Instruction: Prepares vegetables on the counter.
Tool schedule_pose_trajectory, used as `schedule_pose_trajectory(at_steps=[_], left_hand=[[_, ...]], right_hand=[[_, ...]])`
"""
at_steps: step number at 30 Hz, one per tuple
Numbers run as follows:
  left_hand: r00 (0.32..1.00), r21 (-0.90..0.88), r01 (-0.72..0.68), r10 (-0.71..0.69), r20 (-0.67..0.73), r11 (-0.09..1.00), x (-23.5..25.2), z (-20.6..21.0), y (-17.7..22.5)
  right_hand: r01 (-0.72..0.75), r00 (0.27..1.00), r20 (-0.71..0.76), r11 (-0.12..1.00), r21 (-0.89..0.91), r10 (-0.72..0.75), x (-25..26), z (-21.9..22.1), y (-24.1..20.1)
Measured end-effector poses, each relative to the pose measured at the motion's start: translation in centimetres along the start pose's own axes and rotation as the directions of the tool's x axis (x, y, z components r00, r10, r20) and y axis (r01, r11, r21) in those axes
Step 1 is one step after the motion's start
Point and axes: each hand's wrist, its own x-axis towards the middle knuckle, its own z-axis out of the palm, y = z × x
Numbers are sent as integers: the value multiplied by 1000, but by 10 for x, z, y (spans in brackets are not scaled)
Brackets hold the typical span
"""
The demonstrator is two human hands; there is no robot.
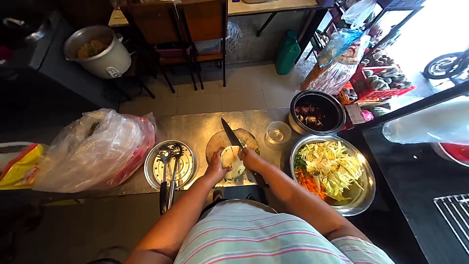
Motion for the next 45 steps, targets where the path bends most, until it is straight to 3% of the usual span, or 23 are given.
schedule_pose_trajectory(at_steps=[5,11,15,19,24,28,30,36,40,43,45], left_hand=[[1000,-11,-5,5,13,1000,0,-4,-3],[999,-2,-15,15,30,1000,4,-7,1],[1000,1,-16,16,27,1000,13,-5,4],[996,49,81,-83,44,996,13,-9,10],[991,132,27,-44,126,991,26,-23,9],[987,331,-159,155,39,930,38,-31,27],[961,388,-276,263,86,880,47,-27,42],[893,402,-439,440,96,804,41,-24,49],[837,423,-519,541,77,743,33,-23,36],[841,302,-510,540,-18,805,23,-26,23],[839,253,-439,494,-229,862,2,-48,19]], right_hand=[[-20,1000,9,990,138,19,10,10,-5],[-100,991,104,979,179,83,-25,9,4],[-119,992,60,967,224,109,-23,14,4],[-94,994,-41,970,226,106,0,41,6],[-92,994,-51,987,129,99,7,35,5],[-84,995,-35,988,130,89,3,27,2],[-54,996,-66,990,130,63,3,28,3],[1,982,-186,991,131,24,2,45,4],[-33,981,-180,980,199,69,5,47,7],[-40,982,-173,975,218,79,5,47,5],[-29,982,-171,963,267,77,3,48,7]])
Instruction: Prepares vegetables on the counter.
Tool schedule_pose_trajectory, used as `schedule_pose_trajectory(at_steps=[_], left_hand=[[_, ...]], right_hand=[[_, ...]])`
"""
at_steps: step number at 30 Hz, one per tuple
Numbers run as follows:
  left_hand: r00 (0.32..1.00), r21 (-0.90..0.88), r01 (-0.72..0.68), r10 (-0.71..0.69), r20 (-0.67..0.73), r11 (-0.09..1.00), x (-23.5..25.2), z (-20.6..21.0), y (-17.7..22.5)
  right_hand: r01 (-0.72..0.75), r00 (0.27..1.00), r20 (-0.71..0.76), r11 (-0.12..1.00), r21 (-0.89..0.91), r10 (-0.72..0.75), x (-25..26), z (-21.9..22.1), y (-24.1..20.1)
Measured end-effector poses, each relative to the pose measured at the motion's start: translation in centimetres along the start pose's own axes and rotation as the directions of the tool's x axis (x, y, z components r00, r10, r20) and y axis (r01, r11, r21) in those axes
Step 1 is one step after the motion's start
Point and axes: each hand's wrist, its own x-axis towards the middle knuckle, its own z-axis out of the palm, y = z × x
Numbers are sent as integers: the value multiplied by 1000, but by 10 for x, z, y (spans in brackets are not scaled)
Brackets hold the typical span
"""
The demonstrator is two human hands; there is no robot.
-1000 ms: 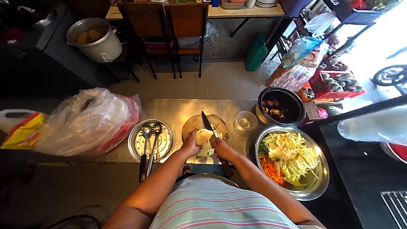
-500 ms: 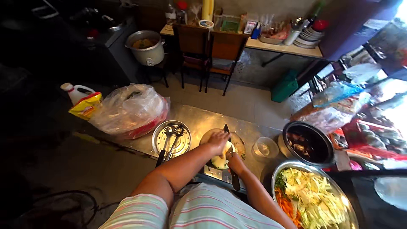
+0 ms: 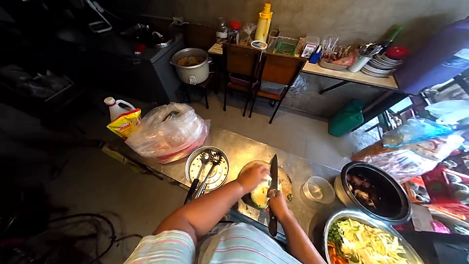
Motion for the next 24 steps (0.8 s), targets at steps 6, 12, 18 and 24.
schedule_pose_trajectory(at_steps=[6,12,18,24], left_hand=[[623,60,545,-356,-696,836,-50,-187,-82],[564,109,746,-537,-628,657,-72,-280,-102],[880,13,474,-474,4,880,11,-80,-21],[701,-203,664,-504,505,720,16,40,-41]], right_hand=[[-27,998,59,990,137,19,-4,-10,3],[-24,998,62,997,75,19,-7,-17,-2],[-16,999,44,986,163,9,-12,-37,-8],[49,999,-17,990,132,-48,-44,-84,12]])
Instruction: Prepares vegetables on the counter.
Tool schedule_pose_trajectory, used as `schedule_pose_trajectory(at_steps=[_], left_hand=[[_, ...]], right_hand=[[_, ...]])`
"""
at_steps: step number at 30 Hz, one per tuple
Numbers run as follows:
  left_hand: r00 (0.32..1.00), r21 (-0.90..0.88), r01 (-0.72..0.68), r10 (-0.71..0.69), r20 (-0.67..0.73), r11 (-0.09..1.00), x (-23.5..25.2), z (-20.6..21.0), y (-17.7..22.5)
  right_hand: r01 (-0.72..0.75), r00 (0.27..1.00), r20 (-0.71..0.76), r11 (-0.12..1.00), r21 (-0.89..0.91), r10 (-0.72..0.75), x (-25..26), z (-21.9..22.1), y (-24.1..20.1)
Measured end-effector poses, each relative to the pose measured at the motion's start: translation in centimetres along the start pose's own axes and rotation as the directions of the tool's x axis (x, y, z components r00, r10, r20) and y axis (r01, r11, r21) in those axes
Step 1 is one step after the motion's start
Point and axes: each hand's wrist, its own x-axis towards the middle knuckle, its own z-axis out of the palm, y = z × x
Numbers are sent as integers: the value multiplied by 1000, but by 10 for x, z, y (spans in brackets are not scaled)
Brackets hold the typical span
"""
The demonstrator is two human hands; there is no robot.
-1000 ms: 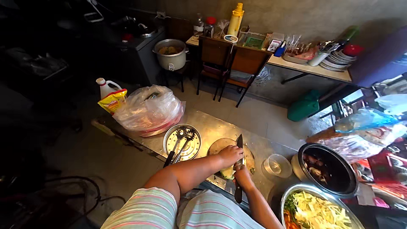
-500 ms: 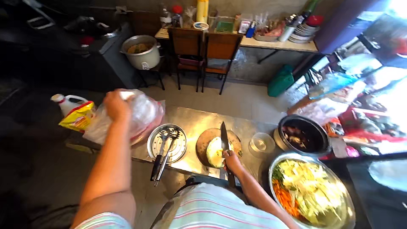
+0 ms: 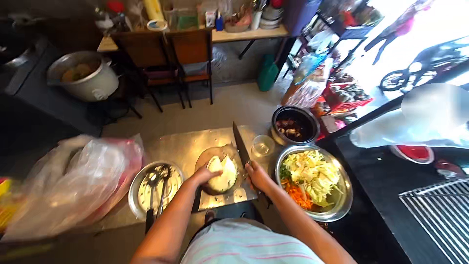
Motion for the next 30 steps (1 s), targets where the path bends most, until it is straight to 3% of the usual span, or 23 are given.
schedule_pose_trajectory(at_steps=[3,6,8,11,13,15,20,22,24,27,28,30], left_hand=[[994,-24,-98,96,-45,995,-13,2,8],[957,177,-225,252,-143,958,-36,1,13],[899,347,-287,376,-224,893,-49,-1,17],[757,518,-399,590,-280,757,-47,11,5],[672,568,-504,708,-216,651,-32,23,-21],[633,597,-588,770,-81,546,-25,30,-41],[672,575,-665,718,182,476,-35,24,-63],[695,603,-651,682,227,462,-42,13,-57],[675,638,-608,730,103,472,-49,0,-38],[520,612,-573,819,-242,545,-44,-20,-1],[524,581,-555,793,-311,595,-38,-27,16],[614,509,-501,702,-361,700,-19,-40,45]], right_hand=[[15,999,-38,1000,-18,-16,-12,-12,14],[14,998,-60,995,-98,-20,-21,-13,33],[18,997,-66,985,-173,-30,-25,-15,41],[36,997,-61,956,-291,-56,-32,-13,50],[38,997,-51,917,-398,-64,-34,-9,49],[42,996,-45,860,-509,-75,-37,-3,46],[107,994,59,684,-721,-93,-50,15,32],[145,989,86,629,-764,-123,-51,25,30],[173,984,117,585,-793,-132,-50,31,24],[213,976,168,486,-847,-135,-50,33,10],[223,974,178,451,-864,-141,-49,34,5],[236,970,191,397,-887,-150,-45,34,-2]])
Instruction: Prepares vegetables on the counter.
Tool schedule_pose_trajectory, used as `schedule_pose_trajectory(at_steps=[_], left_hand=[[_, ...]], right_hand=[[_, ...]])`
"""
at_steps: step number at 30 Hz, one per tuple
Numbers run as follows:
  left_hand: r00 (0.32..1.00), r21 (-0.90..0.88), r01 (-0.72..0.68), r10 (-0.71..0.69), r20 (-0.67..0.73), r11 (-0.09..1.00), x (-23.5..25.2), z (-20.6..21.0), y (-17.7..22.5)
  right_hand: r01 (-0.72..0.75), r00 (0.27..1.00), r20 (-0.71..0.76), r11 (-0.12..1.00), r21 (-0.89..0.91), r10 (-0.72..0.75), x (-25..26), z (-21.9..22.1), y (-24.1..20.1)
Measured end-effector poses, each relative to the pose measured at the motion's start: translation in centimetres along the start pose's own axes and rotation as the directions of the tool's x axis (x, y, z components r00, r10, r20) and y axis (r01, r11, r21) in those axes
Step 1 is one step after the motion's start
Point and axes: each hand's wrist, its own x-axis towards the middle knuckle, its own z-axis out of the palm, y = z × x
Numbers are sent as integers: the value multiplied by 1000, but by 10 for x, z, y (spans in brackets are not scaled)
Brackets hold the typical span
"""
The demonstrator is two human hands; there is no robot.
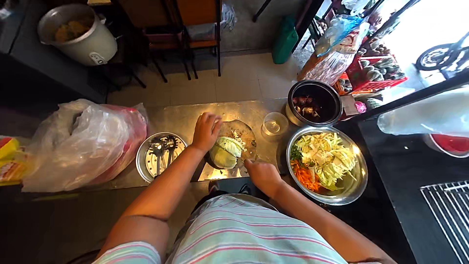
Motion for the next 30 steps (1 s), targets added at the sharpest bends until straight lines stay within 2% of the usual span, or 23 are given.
schedule_pose_trajectory(at_steps=[4,8,15,26,30], left_hand=[[958,-17,224,-217,186,974,37,33,-19],[926,12,309,-304,224,951,31,61,-37],[951,15,228,-226,210,974,38,76,-51],[964,66,168,-178,196,984,40,83,-63],[965,54,149,-157,210,987,37,83,-60]], right_hand=[[8,998,66,999,-39,-5,8,-7,-1],[-54,978,196,996,-64,66,17,-10,-7],[-85,952,294,996,-27,89,38,-2,-5],[-24,979,204,1000,-7,25,50,25,4],[-51,981,191,998,43,42,45,24,2]])
